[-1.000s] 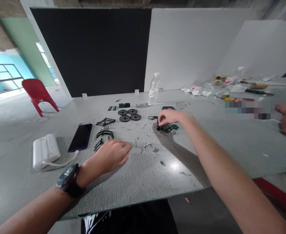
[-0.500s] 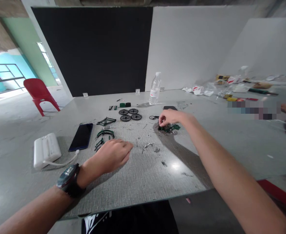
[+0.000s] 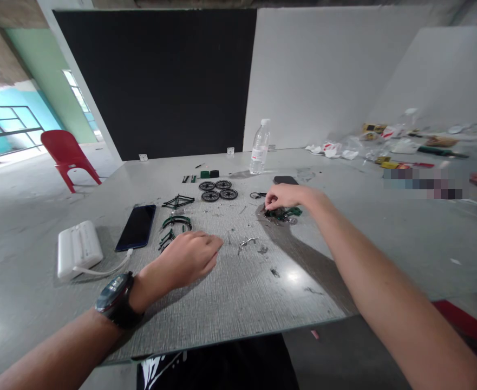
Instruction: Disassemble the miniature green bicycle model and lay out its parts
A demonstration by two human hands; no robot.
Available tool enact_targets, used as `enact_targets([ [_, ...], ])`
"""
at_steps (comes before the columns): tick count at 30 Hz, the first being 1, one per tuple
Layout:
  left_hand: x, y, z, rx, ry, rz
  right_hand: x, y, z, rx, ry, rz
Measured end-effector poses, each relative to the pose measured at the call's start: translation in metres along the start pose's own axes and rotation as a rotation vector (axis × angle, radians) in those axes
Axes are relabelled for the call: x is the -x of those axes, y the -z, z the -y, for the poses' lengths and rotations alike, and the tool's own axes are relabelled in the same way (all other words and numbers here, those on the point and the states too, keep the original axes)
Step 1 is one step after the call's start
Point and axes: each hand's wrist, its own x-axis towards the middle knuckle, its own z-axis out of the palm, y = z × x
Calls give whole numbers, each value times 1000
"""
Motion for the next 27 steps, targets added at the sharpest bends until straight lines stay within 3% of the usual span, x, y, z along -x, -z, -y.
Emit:
enact_targets([
  [7,0,0,-1,-8,-1,0,7,10,2,-8,-6,-98],
  [11,0,2,-2,-20,6,-1,8,7,36,-77,136,-171],
  [15,0,3,-3,-29,13,9,0,-11,78,-79,237,-185],
  [18,0,2,-2,-34,9,0,-8,-26,97,-10,334,-211],
  [22,-1,-1,-1,-38,-6,-18,-16,-37,103,90,371,-269],
  [27,-1,-3,0,-46,-19,-12,-13,-33,99,151,414,-410],
])
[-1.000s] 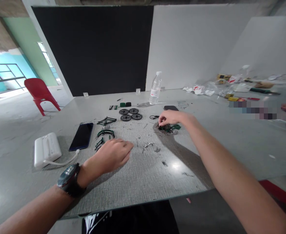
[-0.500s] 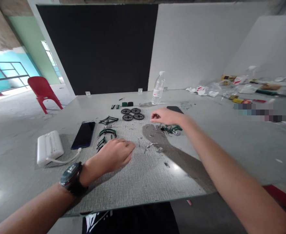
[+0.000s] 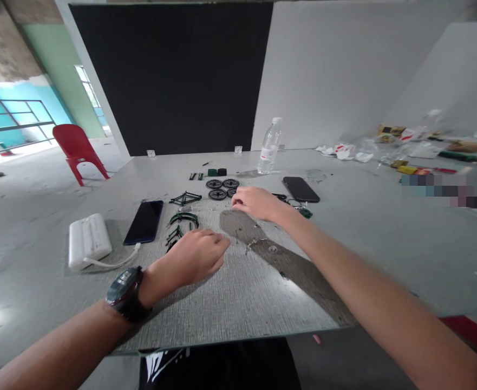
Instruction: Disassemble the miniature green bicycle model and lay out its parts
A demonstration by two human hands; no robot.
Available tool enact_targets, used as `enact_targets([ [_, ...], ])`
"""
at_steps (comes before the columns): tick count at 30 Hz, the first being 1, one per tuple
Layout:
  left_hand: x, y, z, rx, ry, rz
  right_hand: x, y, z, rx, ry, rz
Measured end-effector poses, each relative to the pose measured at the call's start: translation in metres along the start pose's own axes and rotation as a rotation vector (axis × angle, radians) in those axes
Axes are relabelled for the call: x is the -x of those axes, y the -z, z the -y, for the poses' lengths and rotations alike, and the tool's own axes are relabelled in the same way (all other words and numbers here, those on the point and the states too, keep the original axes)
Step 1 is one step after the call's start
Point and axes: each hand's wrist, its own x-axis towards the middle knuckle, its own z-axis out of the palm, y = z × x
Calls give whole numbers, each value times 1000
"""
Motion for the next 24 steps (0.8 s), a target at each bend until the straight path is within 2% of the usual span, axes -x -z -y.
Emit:
enact_targets([
  [7,1,-1,0,-1,2,1,11,8,-3,47,47,117],
  [24,1,-2,0,-20,8,14,3,-5,10,179,-3,112],
])
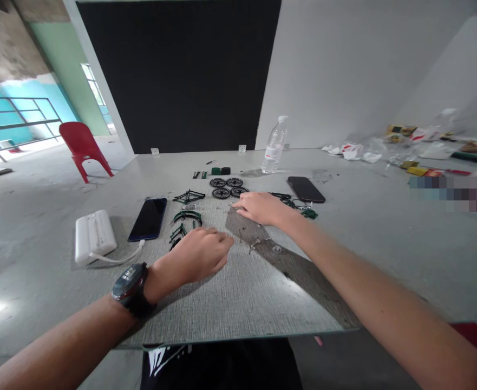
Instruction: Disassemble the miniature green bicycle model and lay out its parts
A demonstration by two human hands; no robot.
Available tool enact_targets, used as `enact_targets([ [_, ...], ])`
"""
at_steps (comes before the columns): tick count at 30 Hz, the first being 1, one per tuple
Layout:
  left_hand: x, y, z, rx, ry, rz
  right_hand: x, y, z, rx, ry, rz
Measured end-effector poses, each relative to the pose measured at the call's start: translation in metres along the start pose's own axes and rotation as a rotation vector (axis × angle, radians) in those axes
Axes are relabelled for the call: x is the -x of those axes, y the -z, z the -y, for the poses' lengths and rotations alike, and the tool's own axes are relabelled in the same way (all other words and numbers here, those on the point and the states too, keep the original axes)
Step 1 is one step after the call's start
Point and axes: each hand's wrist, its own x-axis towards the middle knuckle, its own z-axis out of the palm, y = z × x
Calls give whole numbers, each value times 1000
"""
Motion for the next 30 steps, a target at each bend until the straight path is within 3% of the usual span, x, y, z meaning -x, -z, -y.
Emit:
enact_targets([
  [30,-1,0,1,13,-7,-16,-1,0,4,-27,-23,23],
])
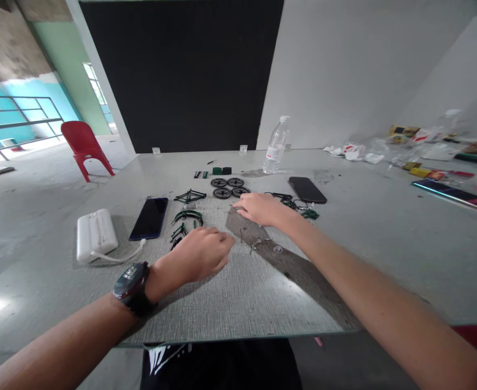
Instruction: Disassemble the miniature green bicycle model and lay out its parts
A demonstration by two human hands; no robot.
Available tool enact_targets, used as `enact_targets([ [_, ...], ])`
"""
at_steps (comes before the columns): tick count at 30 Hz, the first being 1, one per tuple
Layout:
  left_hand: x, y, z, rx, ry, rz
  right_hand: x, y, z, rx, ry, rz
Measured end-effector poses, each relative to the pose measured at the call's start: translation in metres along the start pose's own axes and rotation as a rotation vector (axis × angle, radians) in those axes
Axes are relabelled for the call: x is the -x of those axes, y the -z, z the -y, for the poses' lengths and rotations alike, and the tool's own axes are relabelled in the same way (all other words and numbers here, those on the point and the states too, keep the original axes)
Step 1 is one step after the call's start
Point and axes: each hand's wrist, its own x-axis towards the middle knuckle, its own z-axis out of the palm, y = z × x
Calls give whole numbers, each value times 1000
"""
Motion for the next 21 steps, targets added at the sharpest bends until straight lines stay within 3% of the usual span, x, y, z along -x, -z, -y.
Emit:
enact_targets([
  [21,0,2,-1,32,1,-1,-3,-6,-1,-55,8,-34],
])
